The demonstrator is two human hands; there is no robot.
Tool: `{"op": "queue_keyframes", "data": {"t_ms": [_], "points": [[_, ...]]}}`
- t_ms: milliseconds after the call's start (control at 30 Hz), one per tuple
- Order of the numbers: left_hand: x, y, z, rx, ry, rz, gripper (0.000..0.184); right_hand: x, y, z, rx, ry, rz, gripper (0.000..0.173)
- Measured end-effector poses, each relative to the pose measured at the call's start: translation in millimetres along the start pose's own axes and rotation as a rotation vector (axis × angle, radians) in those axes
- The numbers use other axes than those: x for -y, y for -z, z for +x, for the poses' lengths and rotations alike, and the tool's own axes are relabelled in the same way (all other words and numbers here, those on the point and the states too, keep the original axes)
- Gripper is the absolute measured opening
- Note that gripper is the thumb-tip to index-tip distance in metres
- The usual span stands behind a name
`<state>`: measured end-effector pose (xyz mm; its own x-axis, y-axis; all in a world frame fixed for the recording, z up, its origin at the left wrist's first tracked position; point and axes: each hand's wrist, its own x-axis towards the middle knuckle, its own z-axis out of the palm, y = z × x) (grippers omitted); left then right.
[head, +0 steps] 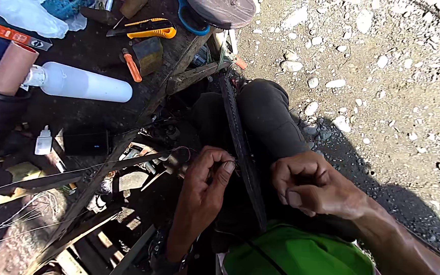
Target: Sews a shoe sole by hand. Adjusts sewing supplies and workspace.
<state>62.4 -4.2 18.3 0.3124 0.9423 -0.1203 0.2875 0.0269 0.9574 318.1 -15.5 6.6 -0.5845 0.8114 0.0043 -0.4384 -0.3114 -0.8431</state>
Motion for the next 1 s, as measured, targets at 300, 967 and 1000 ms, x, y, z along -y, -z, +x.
{"op": "queue_keyframes", "data": {"t_ms": [300, 967, 1000], "points": [[0.9, 14.6, -3.4, 0.199, 0.152, -0.394, 0.015, 3.2, 21.0, 5.4, -0.212, 0.103, -0.103, 0.012], [0.1, 124.1, -74.1, -0.126, 0.058, -1.132, 0.012, 3.2, 29.5, -47.2, -0.030, -0.078, -0.320, 0.017], [8.2, 129.2, -74.9, -0.171, 0.084, -1.093, 0.012, 8.9, 40.2, -68.6, -0.007, -0.118, -0.310, 0.018]]}}
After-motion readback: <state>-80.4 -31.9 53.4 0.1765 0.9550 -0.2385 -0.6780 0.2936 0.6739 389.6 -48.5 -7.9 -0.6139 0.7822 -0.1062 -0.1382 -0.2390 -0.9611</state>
